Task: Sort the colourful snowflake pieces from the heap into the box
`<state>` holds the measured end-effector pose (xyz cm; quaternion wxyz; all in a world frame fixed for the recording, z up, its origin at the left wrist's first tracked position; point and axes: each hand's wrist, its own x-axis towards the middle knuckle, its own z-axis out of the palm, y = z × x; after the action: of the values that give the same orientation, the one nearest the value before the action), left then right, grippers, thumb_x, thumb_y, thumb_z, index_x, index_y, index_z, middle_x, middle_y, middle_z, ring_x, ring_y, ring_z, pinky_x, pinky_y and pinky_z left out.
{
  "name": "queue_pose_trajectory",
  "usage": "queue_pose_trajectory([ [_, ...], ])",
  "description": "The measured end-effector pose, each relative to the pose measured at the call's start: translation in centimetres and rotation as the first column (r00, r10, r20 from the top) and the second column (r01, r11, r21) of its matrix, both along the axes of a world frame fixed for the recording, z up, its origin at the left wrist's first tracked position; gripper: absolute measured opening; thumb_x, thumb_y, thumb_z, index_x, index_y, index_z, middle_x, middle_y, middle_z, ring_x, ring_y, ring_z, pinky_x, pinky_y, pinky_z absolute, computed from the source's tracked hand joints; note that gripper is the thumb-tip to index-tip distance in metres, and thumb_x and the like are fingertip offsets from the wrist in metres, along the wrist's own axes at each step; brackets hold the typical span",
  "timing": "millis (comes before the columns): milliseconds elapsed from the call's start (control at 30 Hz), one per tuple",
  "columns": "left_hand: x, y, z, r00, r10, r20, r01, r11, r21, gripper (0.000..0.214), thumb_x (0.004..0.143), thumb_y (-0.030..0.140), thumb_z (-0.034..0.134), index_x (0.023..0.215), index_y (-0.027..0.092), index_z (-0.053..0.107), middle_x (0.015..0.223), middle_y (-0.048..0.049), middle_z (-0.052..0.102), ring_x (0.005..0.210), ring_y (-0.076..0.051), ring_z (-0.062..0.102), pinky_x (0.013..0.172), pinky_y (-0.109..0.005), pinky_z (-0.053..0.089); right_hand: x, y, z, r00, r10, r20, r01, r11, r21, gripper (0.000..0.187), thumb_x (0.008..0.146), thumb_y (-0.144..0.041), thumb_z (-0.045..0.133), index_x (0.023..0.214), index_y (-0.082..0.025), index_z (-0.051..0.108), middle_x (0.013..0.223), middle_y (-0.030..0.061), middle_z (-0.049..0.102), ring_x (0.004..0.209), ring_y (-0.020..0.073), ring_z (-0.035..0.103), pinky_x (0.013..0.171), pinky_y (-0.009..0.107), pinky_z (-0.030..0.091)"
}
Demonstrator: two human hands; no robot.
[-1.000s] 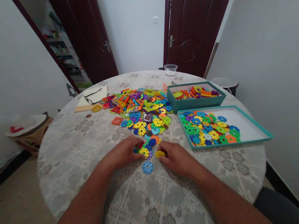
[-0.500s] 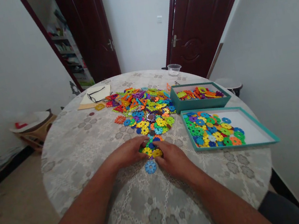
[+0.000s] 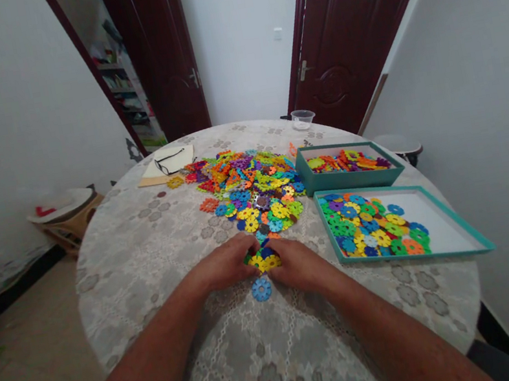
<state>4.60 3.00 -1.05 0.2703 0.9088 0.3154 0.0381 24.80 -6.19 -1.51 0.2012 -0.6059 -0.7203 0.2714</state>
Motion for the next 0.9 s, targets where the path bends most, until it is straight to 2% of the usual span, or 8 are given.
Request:
queue_pose_trajectory([
  [133, 0.2, -0.2, 0.3, 1.000, -0.008, 0.019, 0.008, 1.000, -0.022, 0.039, 0.077, 0.030, 0.077, 0.113, 0.025, 0.062, 0.114, -0.0049, 0.069, 0.101, -0.024, 0.063, 0.082, -0.031, 0.047, -0.4, -0.8, -0.2, 0.998, -0.033, 0.046, 0.031, 0.998, 0.055, 0.024, 0.083, -0.018, 0.065, 0.106, -0.019, 0.068, 0.107, 0.0076, 0.070, 0.096, 0.0230, 0.062, 0.081, 0.030, 0.043],
  [267, 0.2, -0.2, 0.3, 1.000, -0.015, 0.011, 0.016, 0.997, -0.070, 0.051, 0.078, 0.028, 0.078, 0.126, 0.028, 0.058, 0.112, -0.0026, 0.071, 0.099, -0.023, 0.066, 0.082, -0.030, 0.047, -0.5, -1.3, 0.2, 0.999, -0.047, 0.019, 0.045, 0.996, 0.077, 0.020, 0.085, -0.018, 0.066, 0.105, -0.019, 0.068, 0.105, 0.0072, 0.069, 0.093, 0.0218, 0.061, 0.079, 0.030, 0.042],
  [433, 0.4, -0.3, 0.5, 0.997, -0.052, 0.065, 0.056, 0.997, -0.060, 0.039, 0.083, 0.035, 0.074, 0.118, 0.026, 0.061, 0.109, -0.0026, 0.073, 0.095, -0.022, 0.066, 0.080, -0.029, 0.046, -0.4, -1.1, 0.7, 0.989, -0.029, -0.148, 0.041, 0.996, 0.080, 0.014, 0.089, -0.023, 0.069, 0.102, -0.021, 0.069, 0.103, 0.0040, 0.070, 0.095, 0.0200, 0.062, 0.081, 0.029, 0.045],
  [533, 0.8, -0.2, 0.5, 0.991, -0.061, 0.115, 0.066, 0.997, -0.041, 0.039, 0.085, 0.031, 0.069, 0.123, 0.027, 0.062, 0.108, -0.0019, 0.072, 0.093, -0.021, 0.065, 0.079, -0.029, 0.046, -0.2, -0.7, 0.4, 0.939, -0.075, -0.336, 0.064, 0.997, -0.043, 0.013, 0.091, -0.024, 0.067, 0.104, -0.022, 0.067, 0.094, 0.0009, 0.069, 0.080, 0.0162, 0.064, 0.071, 0.026, 0.048],
  [600, 1.1, -0.1, 0.4, 0.986, -0.064, 0.156, 0.076, 0.995, -0.071, 0.059, 0.086, 0.029, 0.068, 0.143, 0.029, 0.052, 0.104, -0.0006, 0.072, 0.088, -0.019, 0.065, 0.077, -0.028, 0.046, -0.2, -0.5, 0.0, 0.885, -0.116, -0.452, 0.046, 0.985, -0.164, 0.015, 0.092, -0.024, 0.064, 0.107, -0.022, 0.064, 0.084, -0.0009, 0.066, 0.066, 0.0131, 0.063, 0.060, 0.024, 0.049],
  [667, 1.3, 0.0, 0.3, 0.983, -0.069, 0.167, 0.084, 0.993, -0.086, 0.072, 0.087, 0.029, 0.067, 0.155, 0.029, 0.042, 0.096, 0.0011, 0.071, 0.082, -0.018, 0.064, 0.076, -0.028, 0.046, -0.1, -0.4, -0.3, 0.835, -0.140, -0.532, 0.015, 0.972, -0.233, 0.019, 0.093, -0.024, 0.063, 0.111, -0.021, 0.061, 0.079, -0.0020, 0.065, 0.059, 0.0116, 0.062, 0.055, 0.022, 0.050],
  [900, 1.4, 0.1, 0.1, 0.977, -0.065, 0.205, 0.081, 0.994, -0.070, 0.076, 0.087, 0.030, 0.069, 0.158, 0.030, 0.042, 0.098, -0.0003, 0.071, 0.084, -0.018, 0.064, 0.080, -0.030, 0.049, -0.1, 0.0, 0.1, 0.747, -0.210, -0.630, -0.022, 0.940, -0.340, 0.025, 0.089, -0.020, 0.065, 0.113, -0.019, 0.058, 0.069, -0.0036, 0.064, 0.051, 0.0122, 0.061, 0.050, 0.023, 0.052],
])
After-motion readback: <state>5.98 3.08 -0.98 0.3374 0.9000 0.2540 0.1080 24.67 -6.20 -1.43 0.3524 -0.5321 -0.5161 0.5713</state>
